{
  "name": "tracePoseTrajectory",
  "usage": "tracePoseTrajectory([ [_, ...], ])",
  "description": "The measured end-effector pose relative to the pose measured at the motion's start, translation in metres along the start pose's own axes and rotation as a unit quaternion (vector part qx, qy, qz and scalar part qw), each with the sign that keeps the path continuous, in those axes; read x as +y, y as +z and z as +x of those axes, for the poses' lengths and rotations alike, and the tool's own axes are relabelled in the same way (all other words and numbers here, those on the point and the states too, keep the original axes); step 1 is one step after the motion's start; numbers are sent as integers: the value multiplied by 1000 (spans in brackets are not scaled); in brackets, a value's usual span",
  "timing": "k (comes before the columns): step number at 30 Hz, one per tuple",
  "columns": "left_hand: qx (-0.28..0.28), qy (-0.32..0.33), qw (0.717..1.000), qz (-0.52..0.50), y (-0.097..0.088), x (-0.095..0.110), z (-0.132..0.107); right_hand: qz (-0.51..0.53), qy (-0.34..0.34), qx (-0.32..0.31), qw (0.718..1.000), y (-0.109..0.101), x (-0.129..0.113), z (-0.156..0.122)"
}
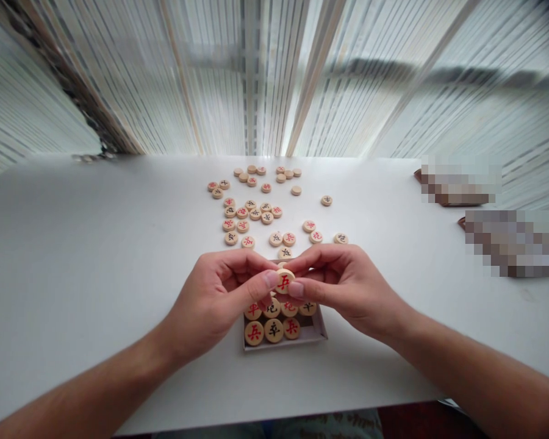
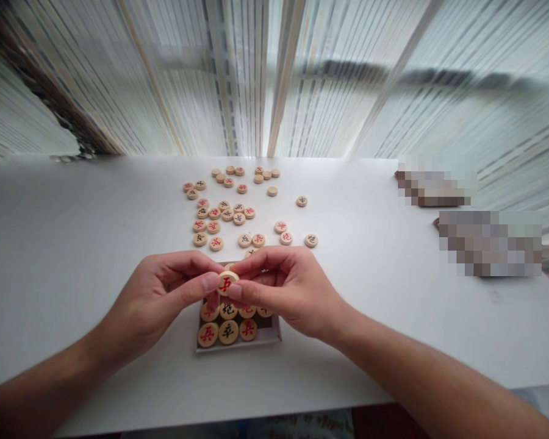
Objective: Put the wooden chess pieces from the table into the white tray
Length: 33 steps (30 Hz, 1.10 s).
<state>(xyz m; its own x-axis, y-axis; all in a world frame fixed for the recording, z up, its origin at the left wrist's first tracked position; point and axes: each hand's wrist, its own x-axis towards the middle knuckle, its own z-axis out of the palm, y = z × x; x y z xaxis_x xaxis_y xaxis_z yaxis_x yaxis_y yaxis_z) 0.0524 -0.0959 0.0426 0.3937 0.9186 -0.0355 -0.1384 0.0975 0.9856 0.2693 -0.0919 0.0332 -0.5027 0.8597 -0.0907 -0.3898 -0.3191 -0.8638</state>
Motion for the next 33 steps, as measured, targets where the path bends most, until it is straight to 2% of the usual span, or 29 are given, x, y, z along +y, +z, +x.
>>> tracePoseTrajectory([
  [33,-1,-28,999,-20,-1,1,-1,-12,37,42,998,-1,1,-1],
])
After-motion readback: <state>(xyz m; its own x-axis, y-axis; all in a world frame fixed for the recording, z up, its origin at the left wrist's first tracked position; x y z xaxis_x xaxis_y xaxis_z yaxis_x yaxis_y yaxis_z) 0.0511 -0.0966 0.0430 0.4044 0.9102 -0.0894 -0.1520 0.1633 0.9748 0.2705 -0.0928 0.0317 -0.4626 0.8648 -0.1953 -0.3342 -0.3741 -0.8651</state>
